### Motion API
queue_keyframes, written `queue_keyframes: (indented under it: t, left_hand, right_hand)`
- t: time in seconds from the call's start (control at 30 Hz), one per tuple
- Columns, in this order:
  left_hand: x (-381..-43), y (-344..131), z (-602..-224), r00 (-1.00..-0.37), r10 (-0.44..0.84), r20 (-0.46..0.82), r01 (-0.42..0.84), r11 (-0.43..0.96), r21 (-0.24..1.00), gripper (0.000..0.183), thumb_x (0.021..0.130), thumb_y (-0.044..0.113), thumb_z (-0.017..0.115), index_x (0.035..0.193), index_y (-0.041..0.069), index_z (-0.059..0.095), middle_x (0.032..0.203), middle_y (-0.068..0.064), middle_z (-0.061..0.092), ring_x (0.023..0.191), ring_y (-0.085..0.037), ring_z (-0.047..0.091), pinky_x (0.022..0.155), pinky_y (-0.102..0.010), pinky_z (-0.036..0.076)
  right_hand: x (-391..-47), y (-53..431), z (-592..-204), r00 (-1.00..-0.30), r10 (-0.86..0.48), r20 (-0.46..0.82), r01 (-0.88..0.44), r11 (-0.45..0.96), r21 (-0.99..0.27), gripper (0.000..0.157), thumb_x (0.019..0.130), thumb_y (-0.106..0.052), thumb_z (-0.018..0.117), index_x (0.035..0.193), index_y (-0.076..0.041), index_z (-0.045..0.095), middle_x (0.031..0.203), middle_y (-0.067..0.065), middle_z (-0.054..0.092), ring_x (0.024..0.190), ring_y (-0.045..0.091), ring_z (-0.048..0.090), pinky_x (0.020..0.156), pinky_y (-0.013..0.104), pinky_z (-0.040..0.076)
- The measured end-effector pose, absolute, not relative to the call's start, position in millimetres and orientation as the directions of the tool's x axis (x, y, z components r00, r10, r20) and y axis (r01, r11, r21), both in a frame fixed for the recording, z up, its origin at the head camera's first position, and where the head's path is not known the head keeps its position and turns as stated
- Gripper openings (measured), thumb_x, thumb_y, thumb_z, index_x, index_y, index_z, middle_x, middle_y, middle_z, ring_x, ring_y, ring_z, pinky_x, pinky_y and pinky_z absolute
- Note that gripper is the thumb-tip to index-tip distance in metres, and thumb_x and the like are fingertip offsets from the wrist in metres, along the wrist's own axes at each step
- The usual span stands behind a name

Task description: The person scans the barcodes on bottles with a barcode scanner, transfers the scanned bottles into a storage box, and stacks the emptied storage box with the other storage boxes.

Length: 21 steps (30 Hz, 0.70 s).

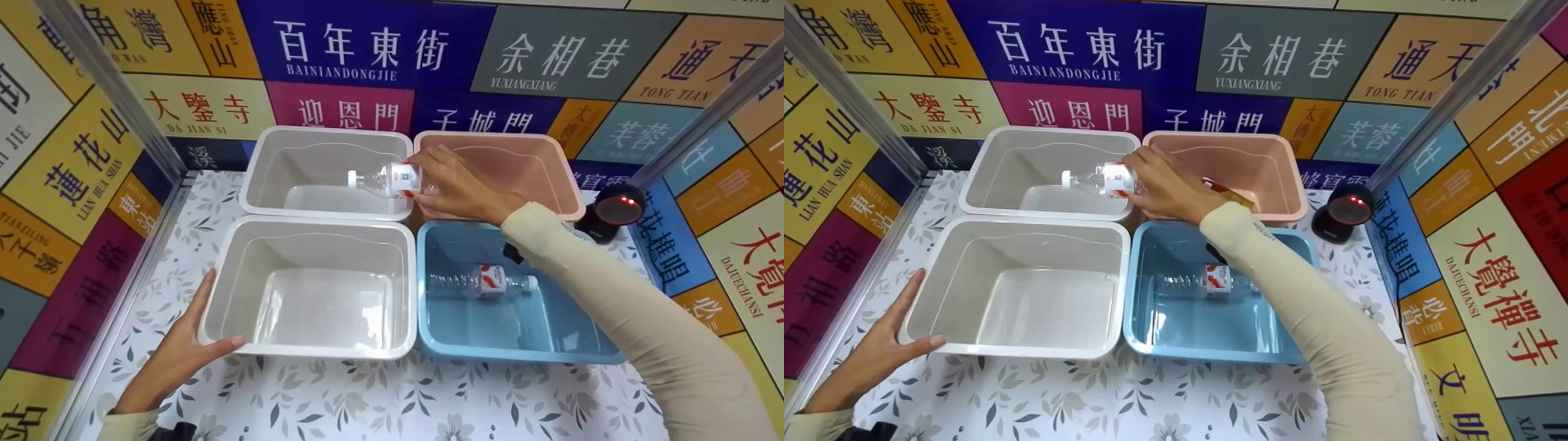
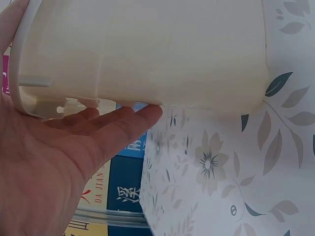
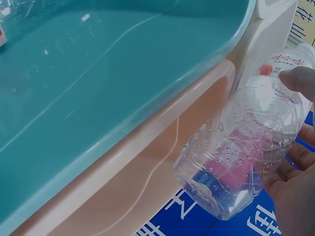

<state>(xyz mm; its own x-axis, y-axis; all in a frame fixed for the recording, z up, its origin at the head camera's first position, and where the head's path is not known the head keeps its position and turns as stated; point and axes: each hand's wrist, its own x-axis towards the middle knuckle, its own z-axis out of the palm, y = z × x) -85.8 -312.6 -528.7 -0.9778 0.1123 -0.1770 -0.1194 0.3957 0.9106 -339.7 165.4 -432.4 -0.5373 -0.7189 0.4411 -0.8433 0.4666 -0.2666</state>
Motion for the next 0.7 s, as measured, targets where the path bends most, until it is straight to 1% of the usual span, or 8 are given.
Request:
queue_keyframes:
  t: [0.13, 0.23, 0.37, 0.43, 0.5, 0.6, 0.7]
  left_hand:
    - [-86.1, -311.6, -528.0, -0.977, 0.11, -0.181, -0.124, 0.398, 0.909, 0.126, 0.093, 0.018, 0.088, 0.175, 0.048, -0.003, 0.185, -0.013, 0.001, 0.153, -0.049, 0.036, 0.118, -0.075, 0.033]
    - [-86.7, -311.5, -527.7, -0.976, 0.109, -0.186, -0.127, 0.406, 0.905, 0.127, 0.093, 0.019, 0.088, 0.175, 0.048, -0.004, 0.185, -0.011, -0.001, 0.156, -0.049, 0.03, 0.12, -0.078, 0.028]
    - [-87.0, -311.5, -529.0, -0.978, 0.111, -0.178, -0.119, 0.404, 0.907, 0.127, 0.093, 0.018, 0.088, 0.175, 0.047, -0.004, 0.185, -0.012, 0.002, 0.152, -0.047, 0.036, 0.119, -0.073, 0.034]
    - [-86.8, -311.4, -529.7, -0.979, 0.109, -0.171, -0.113, 0.406, 0.907, 0.127, 0.093, 0.017, 0.088, 0.175, 0.047, -0.004, 0.184, -0.013, 0.004, 0.148, -0.046, 0.04, 0.116, -0.07, 0.039]
    - [-86.5, -311.2, -530.3, -0.98, 0.108, -0.167, -0.109, 0.409, 0.906, 0.127, 0.093, 0.017, 0.088, 0.176, 0.046, -0.004, 0.184, -0.014, 0.006, 0.146, -0.045, 0.043, 0.114, -0.068, 0.041]
    - [-86.4, -311.4, -530.4, -0.98, 0.111, -0.164, -0.106, 0.405, 0.908, 0.127, 0.094, 0.017, 0.088, 0.176, 0.046, -0.003, 0.184, -0.014, 0.005, 0.148, -0.046, 0.041, 0.115, -0.069, 0.04]
    - [-86.8, -312.1, -529.8, -0.979, 0.116, -0.167, -0.107, 0.401, 0.91, 0.126, 0.094, 0.017, 0.088, 0.175, 0.048, -0.003, 0.185, -0.011, 0.002, 0.153, -0.047, 0.034, 0.118, -0.074, 0.034]
  right_hand:
    - [-339.2, 159.6, -429.6, -0.58, -0.72, 0.381, -0.815, 0.497, -0.299, 0.049, 0.094, -0.013, 0.083, 0.136, 0.006, 0.066, 0.13, 0.024, 0.067, 0.12, 0.04, 0.059, 0.121, 0.056, 0.042]
    - [-339.4, 155.4, -428.4, -0.606, -0.72, 0.337, -0.794, 0.527, -0.303, 0.051, 0.096, -0.019, 0.083, 0.139, 0.003, 0.065, 0.133, 0.022, 0.065, 0.122, 0.038, 0.058, 0.119, 0.053, 0.045]
    - [-339.7, 150.2, -427.4, -0.617, -0.729, 0.297, -0.787, 0.556, -0.269, 0.054, 0.098, -0.023, 0.083, 0.142, 0.0, 0.064, 0.136, 0.019, 0.065, 0.124, 0.035, 0.058, 0.115, 0.049, 0.048]
    - [-340.9, 147.1, -427.8, -0.612, -0.736, 0.289, -0.79, 0.556, -0.257, 0.054, 0.098, -0.024, 0.083, 0.143, 0.0, 0.064, 0.136, 0.018, 0.066, 0.125, 0.034, 0.059, 0.117, 0.05, 0.047]
    - [-341.1, 143.8, -427.6, -0.612, -0.742, 0.276, -0.79, 0.558, -0.253, 0.055, 0.099, -0.026, 0.082, 0.144, 0.0, 0.063, 0.138, 0.018, 0.066, 0.126, 0.034, 0.059, 0.118, 0.048, 0.046]
    - [-341.3, 138.6, -427.5, -0.622, -0.742, 0.251, -0.781, 0.566, -0.263, 0.056, 0.1, -0.028, 0.081, 0.145, -0.001, 0.063, 0.142, 0.017, 0.065, 0.131, 0.033, 0.058, 0.123, 0.049, 0.042]
    - [-339.6, 133.2, -426.4, -0.638, -0.737, 0.222, -0.767, 0.583, -0.269, 0.057, 0.101, -0.032, 0.081, 0.148, -0.004, 0.062, 0.147, 0.015, 0.063, 0.135, 0.032, 0.055, 0.123, 0.046, 0.043]
